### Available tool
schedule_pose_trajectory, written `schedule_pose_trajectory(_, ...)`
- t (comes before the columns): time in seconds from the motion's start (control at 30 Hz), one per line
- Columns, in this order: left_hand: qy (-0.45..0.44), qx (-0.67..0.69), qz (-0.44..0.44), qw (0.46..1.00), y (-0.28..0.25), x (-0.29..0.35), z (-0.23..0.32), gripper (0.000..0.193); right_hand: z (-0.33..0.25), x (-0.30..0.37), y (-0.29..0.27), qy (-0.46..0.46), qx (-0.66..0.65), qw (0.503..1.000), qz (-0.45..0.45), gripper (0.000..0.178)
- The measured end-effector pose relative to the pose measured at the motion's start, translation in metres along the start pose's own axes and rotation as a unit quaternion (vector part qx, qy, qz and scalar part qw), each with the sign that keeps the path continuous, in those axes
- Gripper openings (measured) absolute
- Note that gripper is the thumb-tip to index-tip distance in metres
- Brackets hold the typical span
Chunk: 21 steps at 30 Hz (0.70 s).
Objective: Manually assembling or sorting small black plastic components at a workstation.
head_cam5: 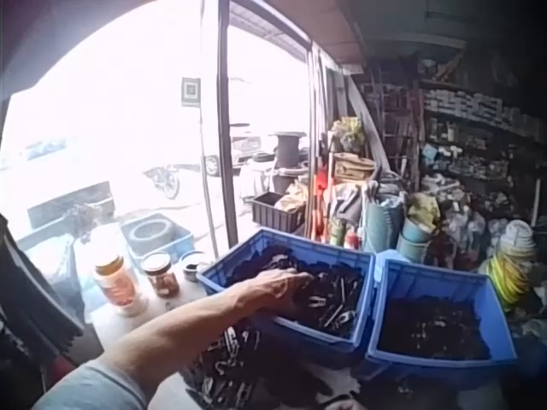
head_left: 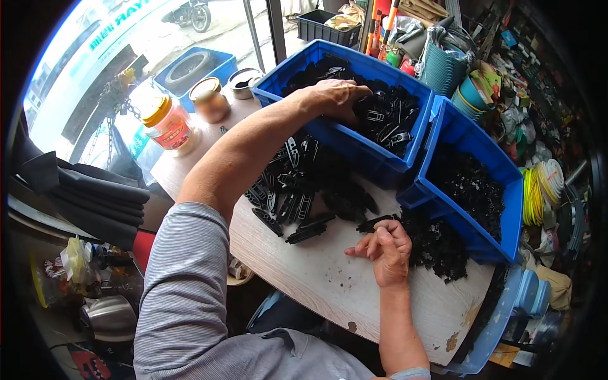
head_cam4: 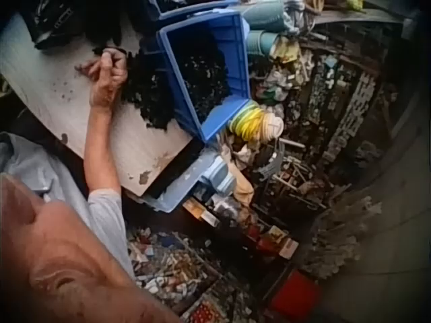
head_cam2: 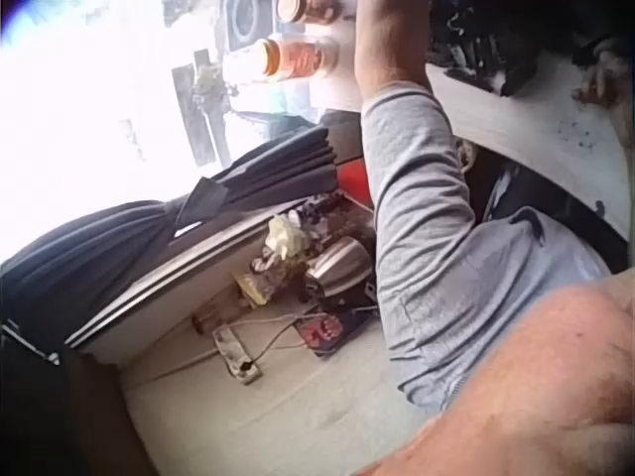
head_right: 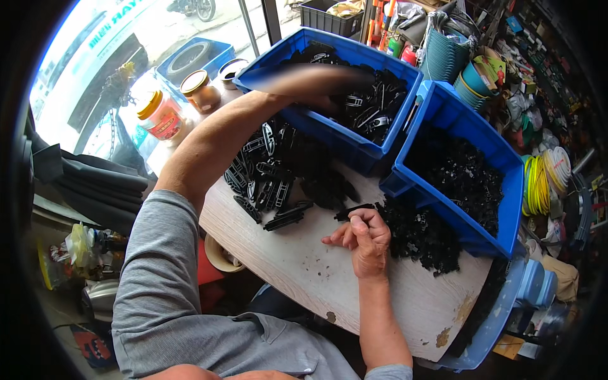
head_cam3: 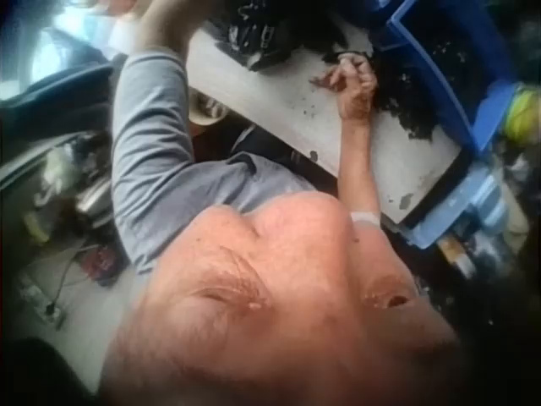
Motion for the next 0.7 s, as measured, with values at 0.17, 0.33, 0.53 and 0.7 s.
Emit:
schedule_pose_trajectory(0.17, -0.047, -0.037, -0.041, 0.997, 0.004, 0.003, 0.004, 0.088, 0.0, 0.0, 0.001, -0.003, -0.003, 1.0, 0.0, 0.015)
schedule_pose_trajectory(0.33, -0.065, -0.032, -0.062, 0.996, 0.016, -0.007, 0.01, 0.089, 0.0, 0.001, 0.0, -0.006, -0.007, 1.0, -0.002, 0.015)
schedule_pose_trajectory(0.53, -0.032, -0.021, -0.059, 0.998, 0.014, -0.008, 0.018, 0.077, 0.001, 0.0, -0.001, -0.006, -0.007, 1.0, -0.007, 0.015)
schedule_pose_trajectory(0.7, -0.031, -0.022, -0.059, 0.998, 0.016, -0.008, 0.017, 0.078, 0.002, 0.0, -0.001, -0.006, -0.011, 1.0, -0.012, 0.014)
Point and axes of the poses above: each hand's wrist, its own x-axis away from the middle knuckle, its own y-axis out of the palm, z = x × y, the point moved 8 cm from there along -x, towards the middle knuckle, and after that the axes turned 11 degrees about -y, right-handed, at the moved point
